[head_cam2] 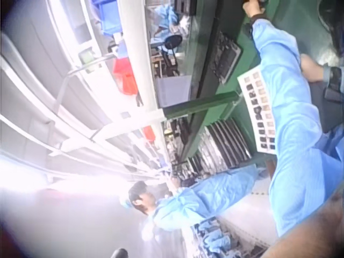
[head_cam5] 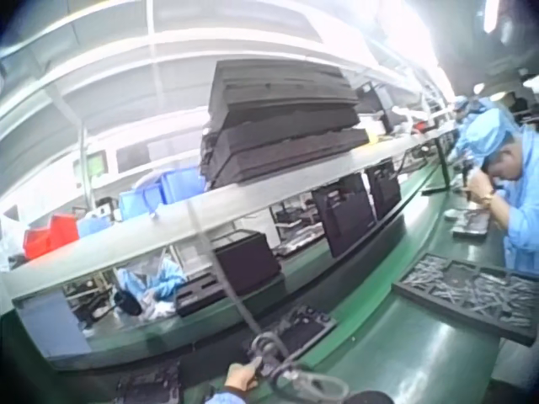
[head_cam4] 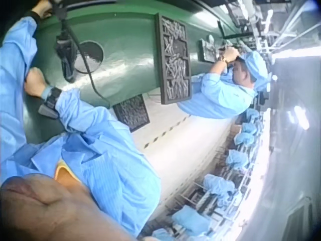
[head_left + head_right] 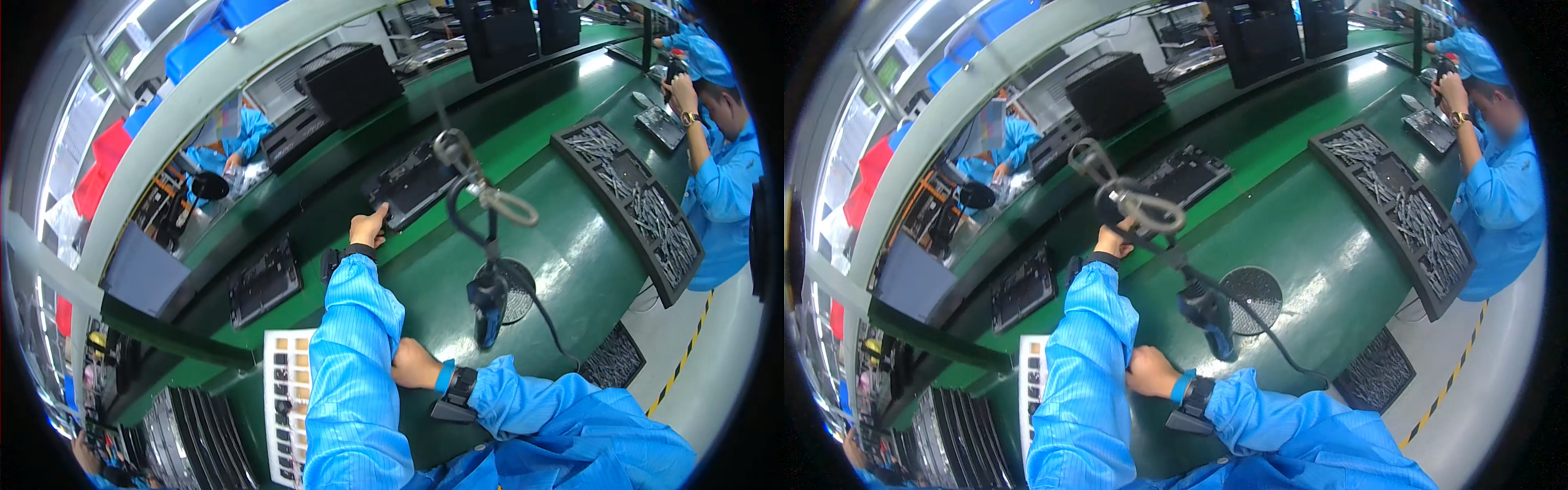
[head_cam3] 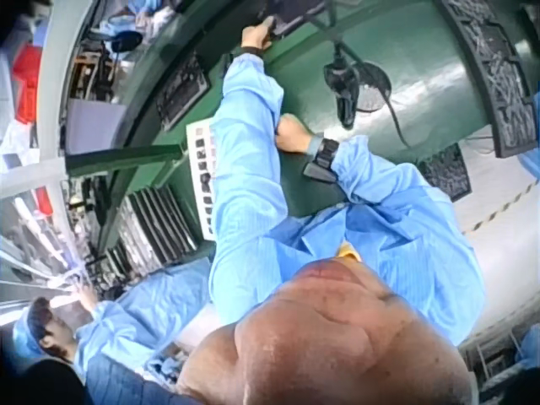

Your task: Assembling and scanning components of a tablet or laptop device on an assembly line.

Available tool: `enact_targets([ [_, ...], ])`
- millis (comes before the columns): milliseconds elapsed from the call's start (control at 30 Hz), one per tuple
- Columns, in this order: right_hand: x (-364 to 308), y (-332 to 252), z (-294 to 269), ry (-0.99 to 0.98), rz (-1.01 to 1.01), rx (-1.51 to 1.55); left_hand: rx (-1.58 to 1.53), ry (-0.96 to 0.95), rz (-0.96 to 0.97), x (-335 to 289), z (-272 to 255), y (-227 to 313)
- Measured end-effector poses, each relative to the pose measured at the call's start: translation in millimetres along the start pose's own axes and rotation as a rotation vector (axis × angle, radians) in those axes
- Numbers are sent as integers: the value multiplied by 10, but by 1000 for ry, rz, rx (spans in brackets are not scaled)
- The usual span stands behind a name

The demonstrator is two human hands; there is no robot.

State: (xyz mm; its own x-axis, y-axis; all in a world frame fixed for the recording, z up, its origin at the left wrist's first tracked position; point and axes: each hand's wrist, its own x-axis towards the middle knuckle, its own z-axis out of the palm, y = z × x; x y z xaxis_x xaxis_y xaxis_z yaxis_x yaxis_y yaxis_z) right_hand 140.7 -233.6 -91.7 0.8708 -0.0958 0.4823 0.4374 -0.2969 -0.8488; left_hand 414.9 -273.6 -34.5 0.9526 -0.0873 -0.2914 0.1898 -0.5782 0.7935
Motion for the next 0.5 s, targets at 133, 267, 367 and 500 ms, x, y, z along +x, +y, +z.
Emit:
enact_targets([
  [133,39,-68,49,-132,-13,-41,197,-18,271,397,-100,-209],
  [267,48,-47,-18,-125,-15,-48,19,-124,18,-240,-103,377],
  [367,61,-78,-43,-180,58,-92,205,-14,-126,-291,-72,469],
  [500,69,-173,-113,-283,123,-188,28,-47,-103,-284,-159,289],
])
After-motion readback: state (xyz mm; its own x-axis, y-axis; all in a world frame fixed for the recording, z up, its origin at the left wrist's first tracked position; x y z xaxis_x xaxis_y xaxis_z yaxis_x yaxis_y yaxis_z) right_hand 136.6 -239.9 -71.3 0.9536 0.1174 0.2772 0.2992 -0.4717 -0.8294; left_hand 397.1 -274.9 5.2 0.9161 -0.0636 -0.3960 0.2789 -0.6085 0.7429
